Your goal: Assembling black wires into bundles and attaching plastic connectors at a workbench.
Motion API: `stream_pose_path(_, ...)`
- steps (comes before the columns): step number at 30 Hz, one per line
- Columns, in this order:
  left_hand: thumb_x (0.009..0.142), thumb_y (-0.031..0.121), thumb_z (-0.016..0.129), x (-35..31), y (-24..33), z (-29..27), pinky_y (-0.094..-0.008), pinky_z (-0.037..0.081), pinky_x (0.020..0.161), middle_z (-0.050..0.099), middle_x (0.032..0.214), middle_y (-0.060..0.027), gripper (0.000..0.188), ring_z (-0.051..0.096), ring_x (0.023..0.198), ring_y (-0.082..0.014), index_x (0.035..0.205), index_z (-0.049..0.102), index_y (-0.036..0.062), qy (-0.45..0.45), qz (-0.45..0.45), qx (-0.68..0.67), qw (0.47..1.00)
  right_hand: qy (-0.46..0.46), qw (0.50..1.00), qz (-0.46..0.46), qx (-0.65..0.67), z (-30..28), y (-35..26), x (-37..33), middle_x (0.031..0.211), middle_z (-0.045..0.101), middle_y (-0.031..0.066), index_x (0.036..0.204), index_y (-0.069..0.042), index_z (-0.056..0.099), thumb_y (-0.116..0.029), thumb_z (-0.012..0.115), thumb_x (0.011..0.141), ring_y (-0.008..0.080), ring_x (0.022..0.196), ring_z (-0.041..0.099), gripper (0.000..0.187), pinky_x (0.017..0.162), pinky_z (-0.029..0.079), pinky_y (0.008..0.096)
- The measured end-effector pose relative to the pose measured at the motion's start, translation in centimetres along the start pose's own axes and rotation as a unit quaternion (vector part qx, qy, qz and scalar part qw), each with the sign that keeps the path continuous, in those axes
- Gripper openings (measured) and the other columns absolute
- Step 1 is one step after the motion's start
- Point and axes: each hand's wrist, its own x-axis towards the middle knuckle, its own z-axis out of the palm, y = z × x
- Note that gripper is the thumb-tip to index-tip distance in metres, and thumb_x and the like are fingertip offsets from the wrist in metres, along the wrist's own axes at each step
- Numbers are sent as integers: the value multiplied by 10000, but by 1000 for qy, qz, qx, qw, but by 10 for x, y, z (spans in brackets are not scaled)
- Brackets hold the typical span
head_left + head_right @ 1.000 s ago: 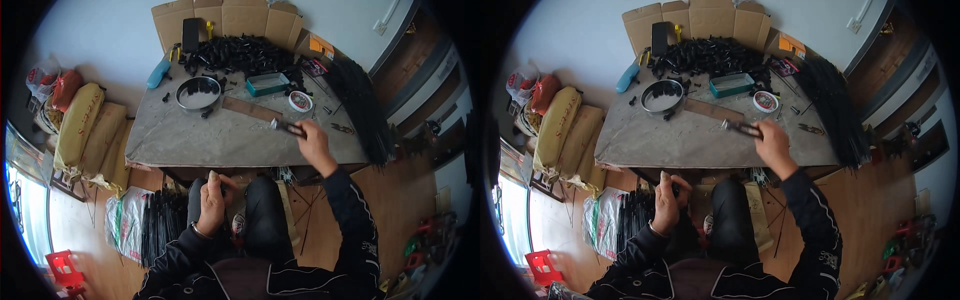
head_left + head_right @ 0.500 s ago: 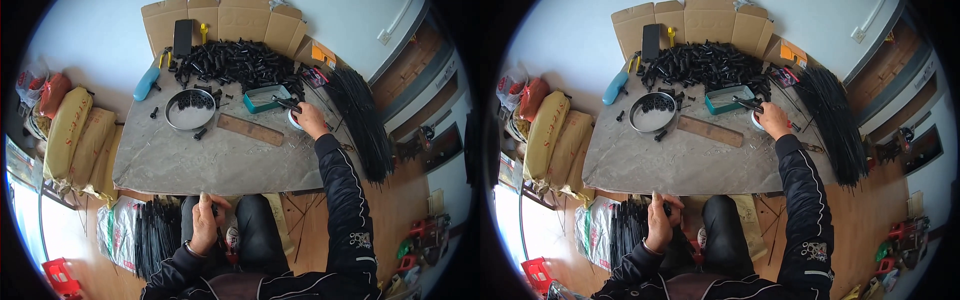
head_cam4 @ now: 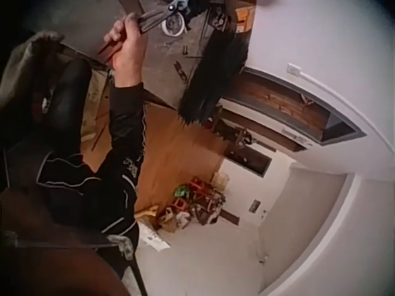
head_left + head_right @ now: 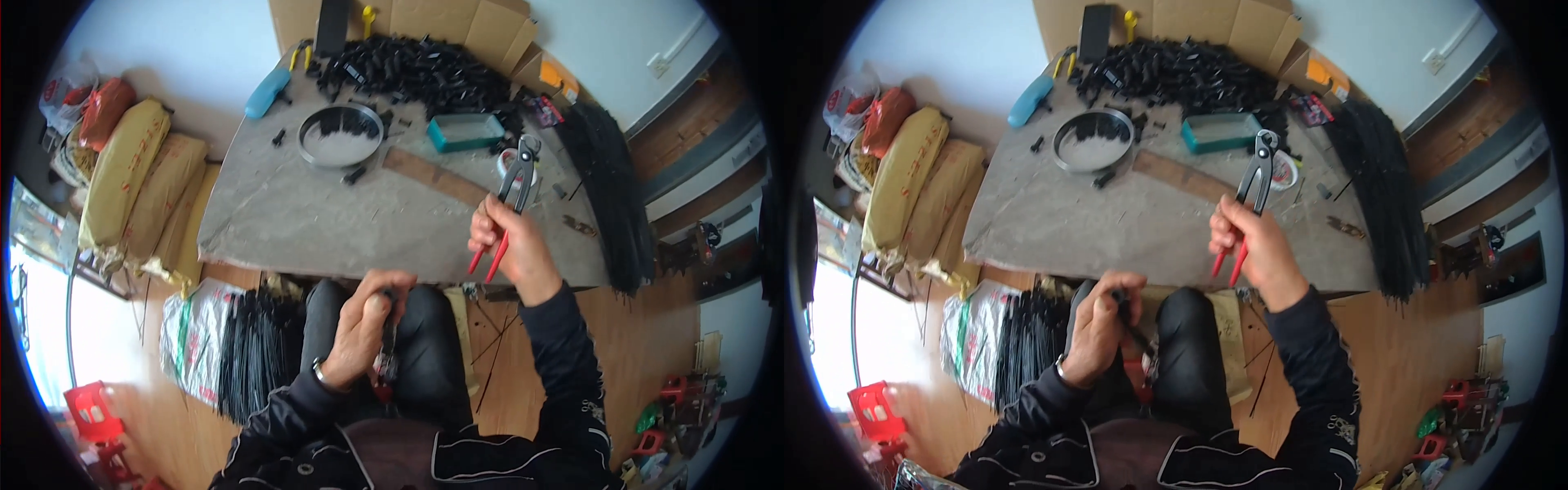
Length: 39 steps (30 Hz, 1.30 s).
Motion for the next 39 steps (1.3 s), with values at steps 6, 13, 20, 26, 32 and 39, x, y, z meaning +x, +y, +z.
stream_pose_path(6, 1008, 416, 383, -8, 0, 17, -254, 404, 764, 513, 1030, -69, 499, 488, 854, -126, 1190, 569, -9, 85, 108, 79, 987, 21, 998, -48, 25, 69, 78, -46, 672, 432, -13, 724, -102, 458, -288, 528, 967, 91, 593, 395, 314, 582, 364, 269)
stream_pose_path(13, 993, 328, 471, -39, -3, 24, -258, 413, 813, 512, 1012, -59, 426, 479, 938, -149, 1254, 562, 4, 106, 162, 111, 975, 131, 982, -127, -49, 99, 108, -67, 669, 484, -42, 785, -63, 554, -251, 593, 943, 47, 583, 429, 249, 518, 334, 210)
stream_pose_path(20, 1005, 318, 453, -55, -1, 28, -246, 383, 801, 501, 986, -26, 457, 441, 877, -121, 1346, 489, 17, 92, 118, 45, 988, 183, 912, -308, -200, 105, 126, -73, 723, 550, -17, 881, -27, 568, -170, 623, 925, 55, 631, 469, 160, 564, 391, 224)
stream_pose_path(26, 1025, 351, 391, -56, 14, 16, -197, 351, 669, 479, 896, 37, 456, 407, 754, -48, 1305, 525, 16, 97, 36, -52, 993, 125, 943, -247, -187, 103, 117, -73, 726, 558, -17, 928, -21, 596, -203, 615, 934, 46, 629, 462, 183, 557, 384, 215)
stream_pose_path(32, 1025, 360, 388, -56, 9, -1, -188, 370, 659, 482, 866, 44, 433, 405, 742, -35, 1238, 562, 25, 123, 11, -117, 986, -2, 981, -135, -140, 106, 110, -85, 746, 550, -17, 935, -42, 607, -255, 569, 959, 65, 642, 498, 217, 579, 396, 215)
stream_pose_path(39, 1029, 320, 391, -61, 10, -3, -188, 394, 665, 462, 948, 35, 397, 433, 783, -33, 1235, 563, 27, 107, 34, -103, 988, 34, 980, -131, -149, 116, 127, -89, 723, 537, -24, 921, -49, 608, -246, 574, 957, 64, 616, 484, 204, 561, 398, 219)
